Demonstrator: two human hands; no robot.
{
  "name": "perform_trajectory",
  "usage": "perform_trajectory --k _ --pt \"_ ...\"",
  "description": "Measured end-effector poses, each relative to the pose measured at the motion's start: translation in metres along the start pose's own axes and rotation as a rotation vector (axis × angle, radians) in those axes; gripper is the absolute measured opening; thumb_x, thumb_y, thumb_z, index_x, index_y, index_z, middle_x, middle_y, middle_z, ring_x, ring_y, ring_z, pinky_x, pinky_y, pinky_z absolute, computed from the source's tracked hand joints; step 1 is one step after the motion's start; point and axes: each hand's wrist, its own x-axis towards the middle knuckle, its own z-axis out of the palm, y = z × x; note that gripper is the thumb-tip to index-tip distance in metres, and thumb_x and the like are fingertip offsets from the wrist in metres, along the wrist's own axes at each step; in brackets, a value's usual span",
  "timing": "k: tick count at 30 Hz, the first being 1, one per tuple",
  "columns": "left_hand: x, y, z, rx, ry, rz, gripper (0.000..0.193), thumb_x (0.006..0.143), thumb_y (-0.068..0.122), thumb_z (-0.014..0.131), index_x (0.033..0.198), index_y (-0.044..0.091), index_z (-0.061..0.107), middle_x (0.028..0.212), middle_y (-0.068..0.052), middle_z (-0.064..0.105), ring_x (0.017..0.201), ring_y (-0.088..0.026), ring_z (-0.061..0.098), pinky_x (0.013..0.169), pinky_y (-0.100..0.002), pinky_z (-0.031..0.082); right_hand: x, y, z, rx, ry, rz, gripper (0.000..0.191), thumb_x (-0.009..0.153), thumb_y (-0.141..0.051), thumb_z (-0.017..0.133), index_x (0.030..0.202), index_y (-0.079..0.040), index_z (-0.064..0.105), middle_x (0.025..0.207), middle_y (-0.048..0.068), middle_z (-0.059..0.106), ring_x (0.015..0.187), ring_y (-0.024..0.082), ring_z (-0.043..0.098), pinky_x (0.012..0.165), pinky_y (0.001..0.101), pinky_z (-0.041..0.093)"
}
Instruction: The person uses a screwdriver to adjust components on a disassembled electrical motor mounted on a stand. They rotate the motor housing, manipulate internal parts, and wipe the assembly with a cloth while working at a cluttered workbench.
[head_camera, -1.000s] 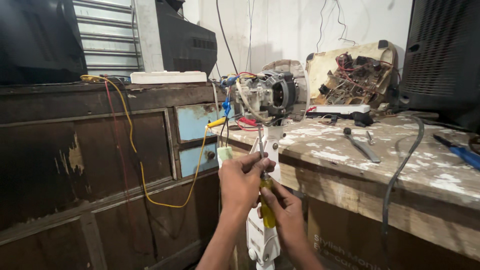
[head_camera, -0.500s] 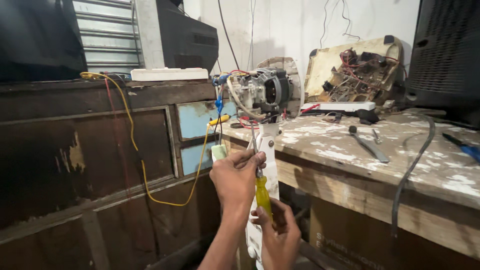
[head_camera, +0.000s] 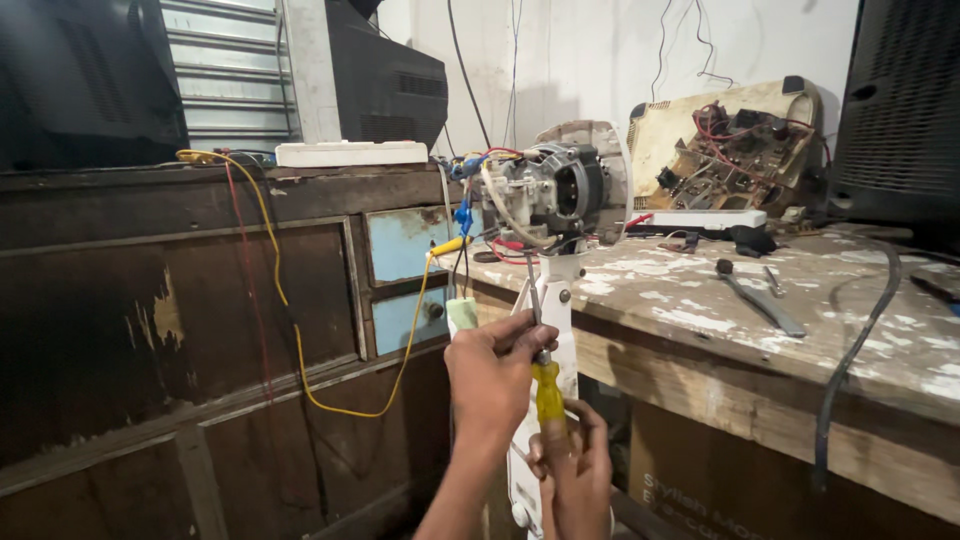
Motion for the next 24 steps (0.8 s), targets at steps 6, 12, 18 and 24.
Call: perform_trajectory --k 6,12,18,24 --pt "-0.002 0.002 -0.002 0.101 0.122 0.051 0.028 0.081 0.008 0.080 0.106 -0.004 0.079 0.083 -0.013 0.081 0.072 -0.013 0.079 0.066 -0.025 0.061 -0.008 0.005 0.007 -0.066 0.007 -0.045 0.031 0.091 0.000 0.064 0.119 0.007 0.056 0.096 0.014 0.063 0.072 0.018 0.060 0.060 0.0342 0.052" --pt "0.001 -0.008 -0.013 -0.108 -0.128 0.088 0.030 0.086 0.005 0.074 0.115 -0.003 0.072 0.093 -0.010 0.083 0.084 -0.009 0.076 0.078 -0.024 0.060 -0.005 0.001 0.006 0.115 -0.002 0.079 0.035 0.098 -0.019 0.057 0.121 0.007 0.062 0.095 0.015 0.065 0.069 0.017 0.059 0.055 0.0313 0.048" --pt "-0.004 -0.008 -0.012 0.139 -0.111 -0.073 0.029 0.082 0.010 0.077 0.109 0.000 0.079 0.086 -0.014 0.083 0.077 -0.012 0.078 0.072 -0.026 0.060 -0.009 -0.011 0.011 0.125 0.076 0.215 0.039 0.101 -0.031 0.056 0.125 0.000 0.053 0.088 0.015 0.064 0.060 0.017 0.057 0.049 0.0293 0.044" --pt "-0.005 -0.005 -0.007 0.158 0.020 -0.021 0.036 0.075 0.011 0.084 0.107 -0.003 0.077 0.089 -0.016 0.080 0.077 -0.014 0.079 0.072 -0.026 0.062 -0.017 -0.006 0.018 0.052 0.186 0.262 0.045 0.089 -0.007 0.068 0.131 -0.005 0.051 0.089 0.019 0.065 0.067 0.020 0.063 0.058 0.0306 0.050"
